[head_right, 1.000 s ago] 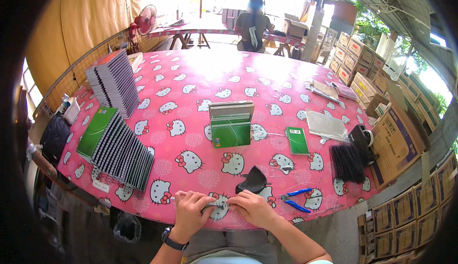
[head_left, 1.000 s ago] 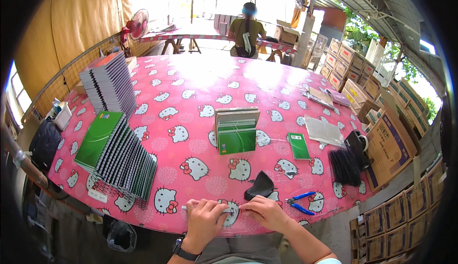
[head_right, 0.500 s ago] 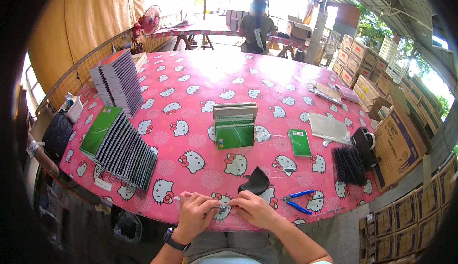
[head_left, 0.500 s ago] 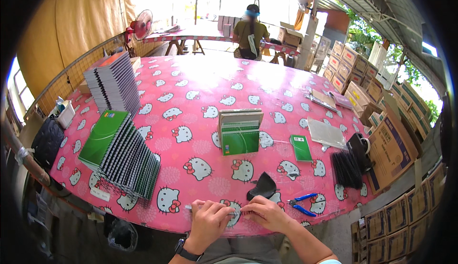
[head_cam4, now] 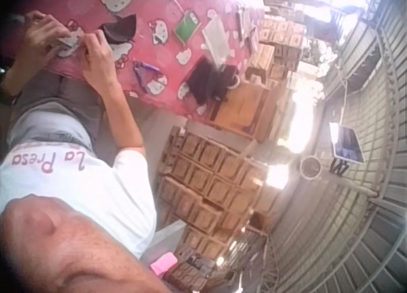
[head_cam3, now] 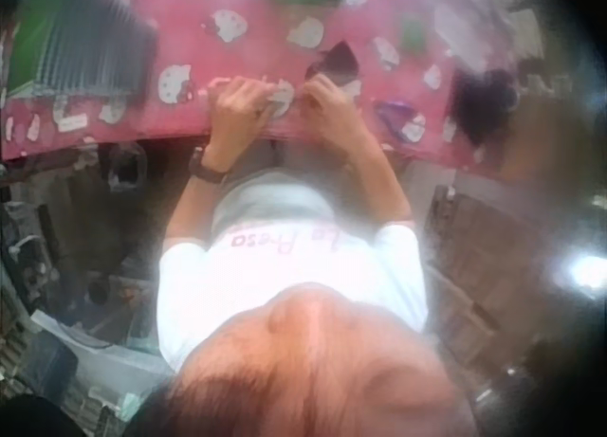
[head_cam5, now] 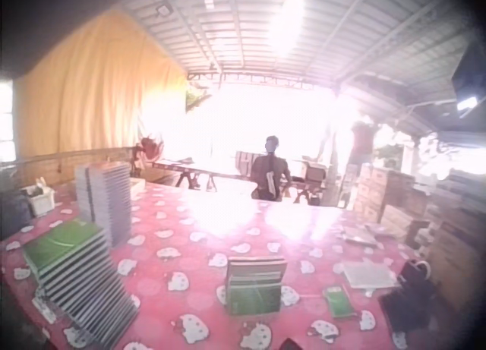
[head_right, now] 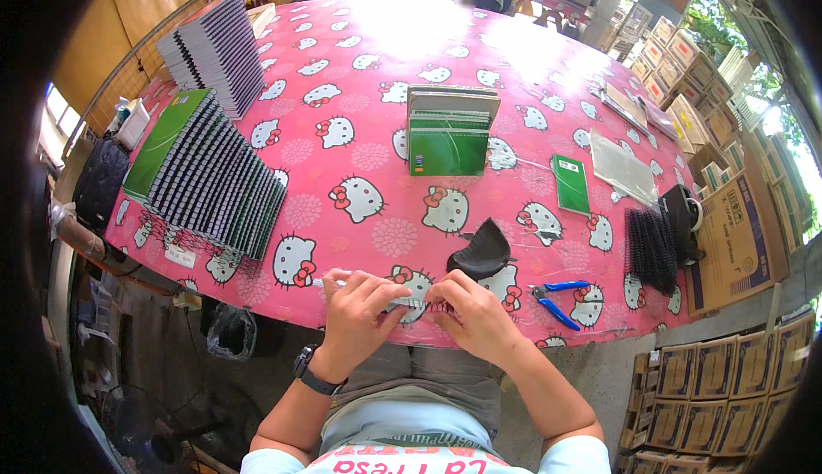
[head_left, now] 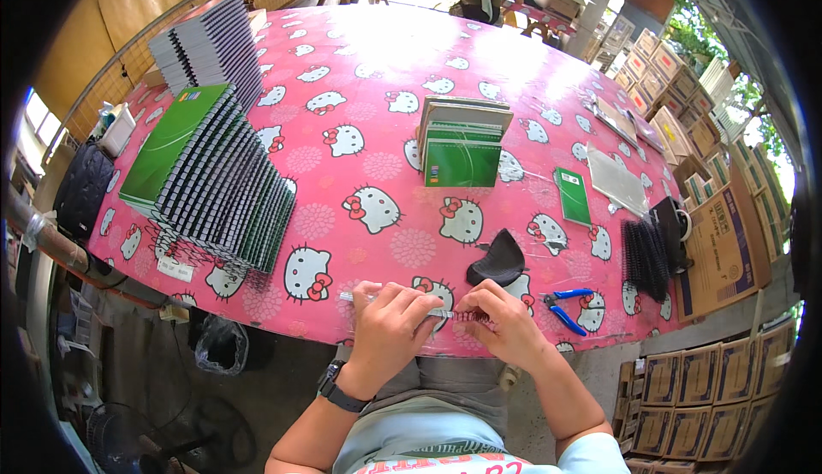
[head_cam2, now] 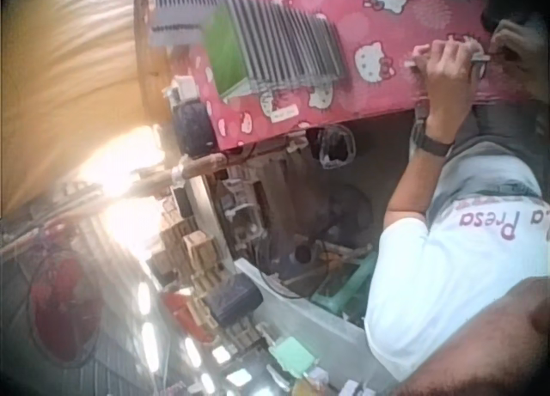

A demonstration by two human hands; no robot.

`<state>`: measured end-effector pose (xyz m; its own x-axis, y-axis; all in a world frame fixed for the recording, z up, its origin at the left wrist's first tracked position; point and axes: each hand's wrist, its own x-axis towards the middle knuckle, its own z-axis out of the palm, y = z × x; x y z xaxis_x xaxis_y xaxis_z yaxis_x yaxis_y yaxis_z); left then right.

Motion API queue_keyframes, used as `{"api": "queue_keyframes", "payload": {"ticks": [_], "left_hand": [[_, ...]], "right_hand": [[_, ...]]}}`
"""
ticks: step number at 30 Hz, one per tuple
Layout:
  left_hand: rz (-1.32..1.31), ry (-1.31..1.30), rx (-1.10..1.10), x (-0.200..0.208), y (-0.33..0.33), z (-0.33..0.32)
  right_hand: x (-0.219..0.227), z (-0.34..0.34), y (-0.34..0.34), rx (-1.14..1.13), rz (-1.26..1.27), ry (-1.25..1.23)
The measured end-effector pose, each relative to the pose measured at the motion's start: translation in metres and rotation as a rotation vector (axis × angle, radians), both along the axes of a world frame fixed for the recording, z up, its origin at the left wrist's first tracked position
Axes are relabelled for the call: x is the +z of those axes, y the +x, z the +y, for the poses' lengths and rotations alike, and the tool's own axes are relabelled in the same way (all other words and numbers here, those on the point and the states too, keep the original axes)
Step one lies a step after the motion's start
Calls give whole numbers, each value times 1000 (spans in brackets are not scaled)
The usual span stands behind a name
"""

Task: The person assembles spiral notebooks by threading a plastic coil through pre-punched holes in paper stacks and covers, then uses pliers to cut the excess coil.

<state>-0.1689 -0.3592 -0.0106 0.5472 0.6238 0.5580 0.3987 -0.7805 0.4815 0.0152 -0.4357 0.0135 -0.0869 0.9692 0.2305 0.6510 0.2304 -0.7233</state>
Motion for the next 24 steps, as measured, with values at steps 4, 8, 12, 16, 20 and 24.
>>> {"api": "queue_keyframes", "payload": {"ticks": [4,8,12,16,20,24], "left_hand": [[11,31,-12,-1,0,2],[25,34,0,-2,-1,2],[27,26,4,1,1,2],[39,11,-15,0,3,3],[92,41,-50,-2,-4,5],[75,67,-31,1,-2,2]], "right_hand": [[-3,2,-3,6,-70,24],[3,6,-5,7,-143,80],[5,5,-10,-34,-135,77],[0,5,-8,-13,-287,64],[1,12,12,-81,-140,51],[-9,20,67,-270,-416,98]]}}
